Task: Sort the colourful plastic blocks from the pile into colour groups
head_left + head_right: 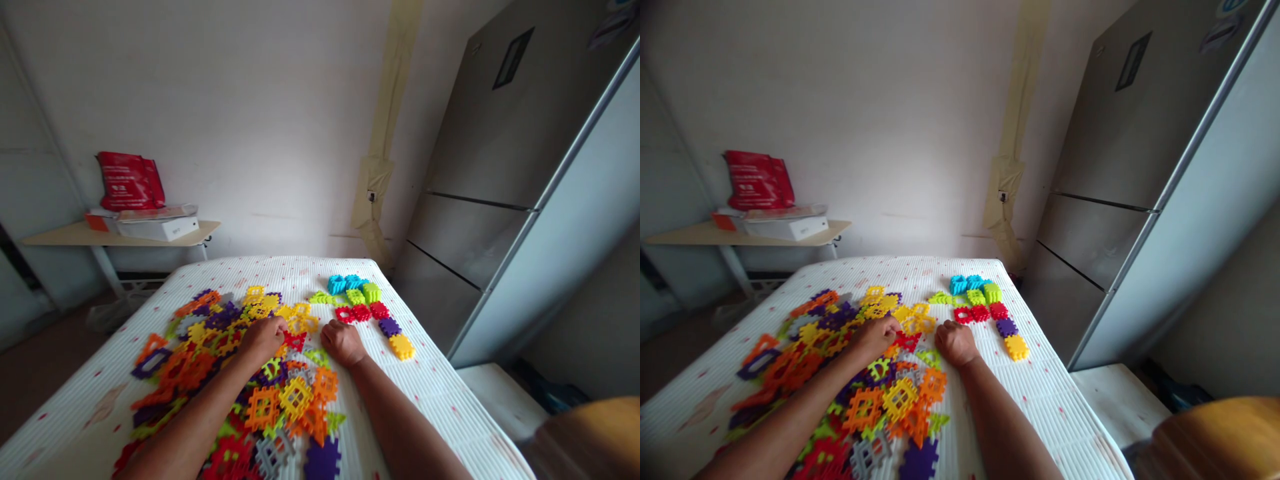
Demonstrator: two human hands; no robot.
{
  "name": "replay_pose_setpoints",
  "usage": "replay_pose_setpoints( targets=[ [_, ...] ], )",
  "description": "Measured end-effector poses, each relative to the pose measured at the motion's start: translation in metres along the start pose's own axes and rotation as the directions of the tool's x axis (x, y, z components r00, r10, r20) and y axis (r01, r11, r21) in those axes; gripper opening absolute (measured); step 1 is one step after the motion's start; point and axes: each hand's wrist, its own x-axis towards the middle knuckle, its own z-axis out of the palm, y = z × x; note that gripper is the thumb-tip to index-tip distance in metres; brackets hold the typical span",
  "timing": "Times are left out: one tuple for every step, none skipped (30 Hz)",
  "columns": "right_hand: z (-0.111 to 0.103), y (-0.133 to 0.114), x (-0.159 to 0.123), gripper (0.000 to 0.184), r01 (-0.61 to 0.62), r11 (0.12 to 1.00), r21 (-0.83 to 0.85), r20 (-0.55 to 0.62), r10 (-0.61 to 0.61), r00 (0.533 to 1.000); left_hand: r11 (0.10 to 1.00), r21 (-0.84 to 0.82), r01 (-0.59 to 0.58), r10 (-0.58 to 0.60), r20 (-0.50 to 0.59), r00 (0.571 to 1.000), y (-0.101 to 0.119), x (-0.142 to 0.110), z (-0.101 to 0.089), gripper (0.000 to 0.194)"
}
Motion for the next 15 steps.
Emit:
replay_pose_setpoints(
  targets=[
    [-0.001,0.0,0.0,0.022,-0.012,1.0,0.009,0.008,0.012,1.0,1.0,0.011,-0.008,0.008,0.007,1.0,0.002,-0.001,-0.001,0.027],
    [-0.001,-0.001,0.0,0.02,-0.029,0.999,0.03,0.013,0.028,1.0,1.0,0.025,-0.017,0.016,0.013,1.0,0.004,-0.002,-0.003,0.027],
    [-0.002,-0.001,0.0,0.019,-0.047,0.997,0.06,0.014,0.047,0.999,0.999,0.043,-0.026,0.025,0.02,0.999,0.007,-0.004,-0.004,0.028],
    [-0.001,-0.001,0.001,0.021,-0.065,0.994,0.091,0.013,0.064,0.998,0.997,0.064,-0.039,0.037,0.028,0.999,0.01,-0.006,-0.006,0.028],
    [0.0,-0.001,0.002,0.025,-0.084,0.989,0.121,0.013,0.083,0.996,0.995,0.086,-0.056,0.053,0.035,0.998,0.013,-0.009,-0.007,0.028],
    [0.001,-0.001,0.003,0.031,-0.104,0.983,0.148,0.013,0.103,0.995,0.991,0.108,-0.077,0.073,0.041,0.997,0.017,-0.011,-0.008,0.028],
    [0.003,-0.002,0.005,0.036,-0.122,0.978,0.17,0.014,0.121,0.993,0.987,0.131,-0.098,0.093,0.042,0.995,0.02,-0.014,-0.008,0.026],
    [0.006,-0.002,0.007,0.039,-0.136,0.974,0.183,0.016,0.136,0.991,0.981,0.155,-0.115,0.11,0.04,0.993,0.023,-0.016,-0.007,0.025],
    [0.008,-0.003,0.01,0.042,-0.146,0.97,0.196,0.018,0.145,0.989,0.976,0.178,-0.129,0.125,0.033,0.992,0.025,-0.018,-0.006,0.023],
    [0.011,-0.004,0.013,0.043,-0.154,0.965,0.21,0.019,0.153,0.988,0.97,0.2,-0.139,0.137,0.024,0.99,0.028,-0.019,-0.005,0.022],
    [0.014,-0.005,0.016,0.044,-0.159,0.962,0.222,0.02,0.158,0.987,0.964,0.221,-0.147,0.148,0.015,0.989,0.03,-0.02,-0.005,0.021],
    [0.016,-0.007,0.019,0.044,-0.159,0.961,0.228,0.019,0.159,0.987,0.958,0.24,-0.155,0.158,0.007,0.987,0.032,-0.021,-0.004,0.02],
    [0.019,-0.008,0.022,0.045,-0.16,0.959,0.233,0.018,0.16,0.987,0.953,0.255,-0.164,0.169,0.003,0.986,0.033,-0.02,-0.003,0.02],
    [0.021,-0.009,0.025,0.046,-0.16,0.958,0.238,0.017,0.161,0.987,0.948,0.267,-0.173,0.18,0.001,0.984,0.034,-0.02,-0.003,0.019],
    [0.023,-0.01,0.028,0.048,-0.159,0.957,0.241,0.017,0.16,0.987,0.944,0.276,-0.181,0.188,0.002,0.982,0.035,-0.019,-0.003,0.019]
  ],
)
